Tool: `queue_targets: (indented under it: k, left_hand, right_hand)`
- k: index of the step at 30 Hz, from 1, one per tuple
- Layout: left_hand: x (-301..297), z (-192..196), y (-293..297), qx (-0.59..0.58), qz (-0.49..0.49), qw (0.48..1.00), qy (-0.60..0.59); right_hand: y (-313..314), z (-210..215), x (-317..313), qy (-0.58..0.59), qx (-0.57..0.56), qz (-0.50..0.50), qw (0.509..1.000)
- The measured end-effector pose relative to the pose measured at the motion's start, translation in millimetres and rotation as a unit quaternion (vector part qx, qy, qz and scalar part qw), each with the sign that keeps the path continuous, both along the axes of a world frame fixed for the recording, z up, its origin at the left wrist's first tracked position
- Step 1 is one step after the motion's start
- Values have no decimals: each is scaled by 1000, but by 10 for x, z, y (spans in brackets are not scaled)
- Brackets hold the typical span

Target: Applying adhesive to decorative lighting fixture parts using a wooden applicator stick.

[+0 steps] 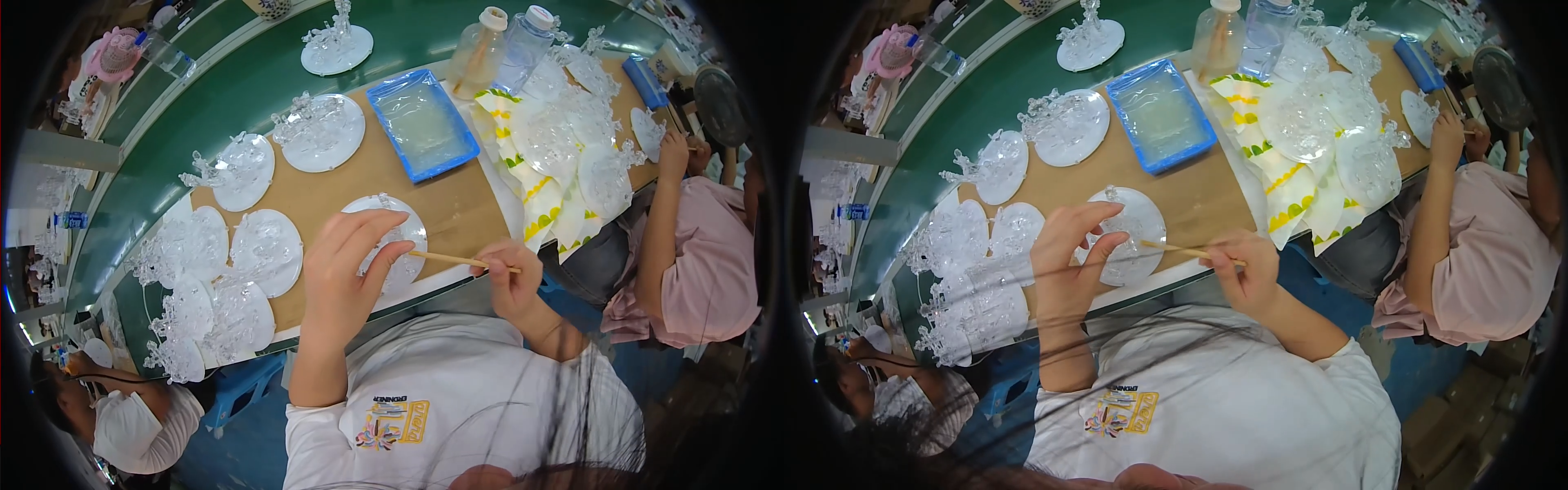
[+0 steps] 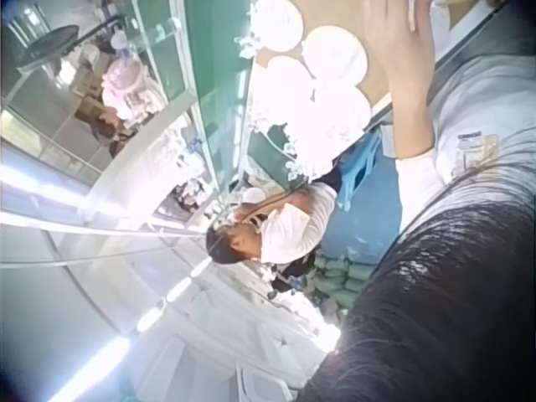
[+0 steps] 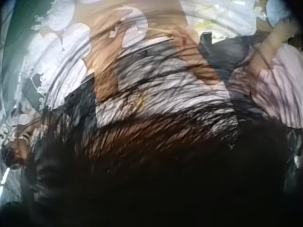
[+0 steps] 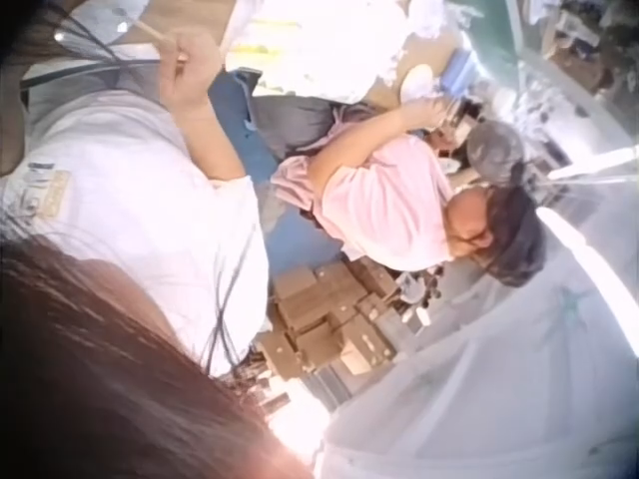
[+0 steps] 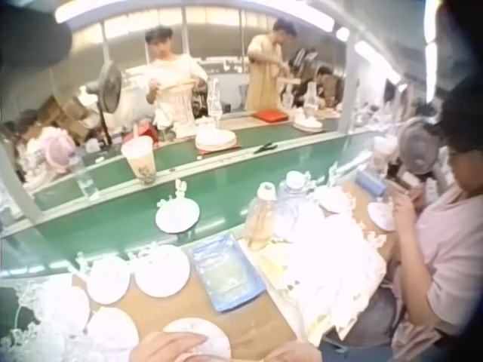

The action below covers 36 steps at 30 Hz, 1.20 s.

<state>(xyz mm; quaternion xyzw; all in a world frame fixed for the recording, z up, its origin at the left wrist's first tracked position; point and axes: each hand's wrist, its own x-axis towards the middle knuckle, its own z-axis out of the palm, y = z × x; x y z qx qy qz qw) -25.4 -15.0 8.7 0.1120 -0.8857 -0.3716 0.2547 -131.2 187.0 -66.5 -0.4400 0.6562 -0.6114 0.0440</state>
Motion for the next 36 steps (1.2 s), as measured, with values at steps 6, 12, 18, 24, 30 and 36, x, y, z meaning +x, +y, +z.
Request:
queue_targets:
  k: [6, 12, 18, 24, 30, 36]
  left_hand:
    - [-8, 16, -16, -5, -9, 1000, 19]
    - [-11, 35, -1, -6, -8, 1000, 13]
    - [-12, 30, -14, -14, -9, 1000, 17]
    - [-15, -1, -27, -21, -12, 1000, 20]
    - [-16, 17, -24, -14, -13, 1000, 17]
    - [-16, 13, -24, -11, -15, 1000, 18]
  right_hand:
    - [4, 54, -41, 80, -7, 75, 994]
    - [130, 50, -10, 23, 8, -40, 999]
    - [69, 101, 76, -30, -23, 4, 999]
    - [106, 54, -9, -36, -17, -38, 998]
    - [152, 138, 17, -45, 44, 29, 998]
    - [113, 45, -88, -92, -7, -39, 995]
